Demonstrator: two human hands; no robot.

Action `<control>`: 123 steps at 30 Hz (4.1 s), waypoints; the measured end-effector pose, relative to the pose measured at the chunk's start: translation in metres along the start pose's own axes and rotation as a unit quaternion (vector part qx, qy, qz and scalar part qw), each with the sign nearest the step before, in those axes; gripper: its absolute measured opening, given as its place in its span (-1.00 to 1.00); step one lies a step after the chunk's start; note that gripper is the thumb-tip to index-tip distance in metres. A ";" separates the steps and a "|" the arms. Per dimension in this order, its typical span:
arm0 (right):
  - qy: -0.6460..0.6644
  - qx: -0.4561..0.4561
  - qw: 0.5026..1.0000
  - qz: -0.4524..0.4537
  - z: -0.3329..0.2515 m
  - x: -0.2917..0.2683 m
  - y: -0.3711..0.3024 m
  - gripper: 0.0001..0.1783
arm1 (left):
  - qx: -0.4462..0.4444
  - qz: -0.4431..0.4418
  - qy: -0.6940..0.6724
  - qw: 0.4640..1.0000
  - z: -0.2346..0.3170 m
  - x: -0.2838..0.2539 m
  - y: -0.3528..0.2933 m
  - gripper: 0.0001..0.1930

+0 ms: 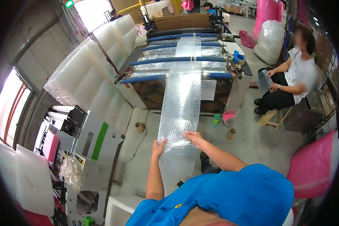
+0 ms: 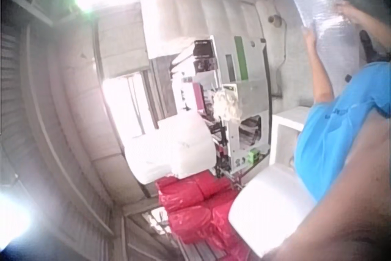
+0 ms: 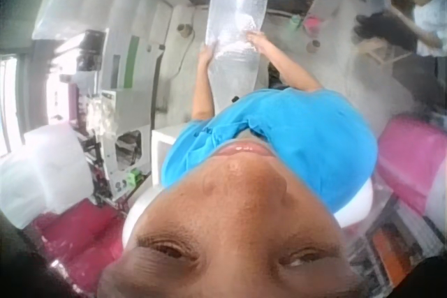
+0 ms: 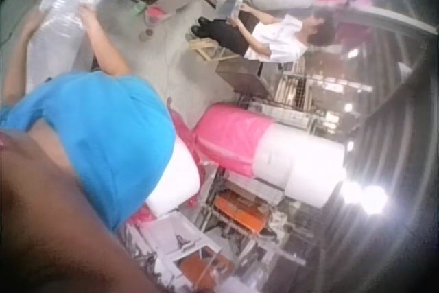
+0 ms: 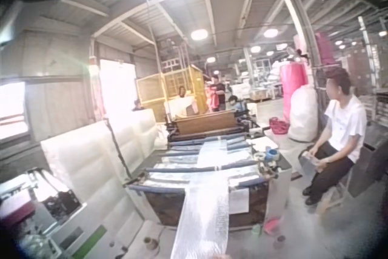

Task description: The person stands at a workstation and handles a long sheet of bubble wrap moving along a conveyor belt. They use both hands to guide, smooth, and adjust the plastic sheet as it feeds through the machinery. The person occasionally lifts and repositions the material to ensure it aligns correctly on the rollers.

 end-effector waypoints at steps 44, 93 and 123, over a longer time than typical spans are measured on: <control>-0.111 -0.154 0.965 0.183 -0.089 -0.101 0.192 -0.76 | -0.083 0.094 0.013 0.992 0.062 0.121 0.185 -0.33; -0.124 -0.032 0.991 0.027 0.044 0.007 -0.023 -0.73 | -0.017 0.028 0.024 0.999 -0.038 -0.002 0.006 -0.54; -0.249 -0.057 0.965 0.067 0.003 -0.091 0.152 -0.72 | -0.124 -0.037 0.075 0.989 -0.049 0.122 0.183 -0.28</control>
Point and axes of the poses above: each hand's wrist, its own y-axis towards the middle knuckle, its own x-axis out of the palm, z = x × y, the point moved 2 cm from there along y, towards the middle knuckle, and after that the axes turned 13 degrees about -y, right-handed, at the moved point
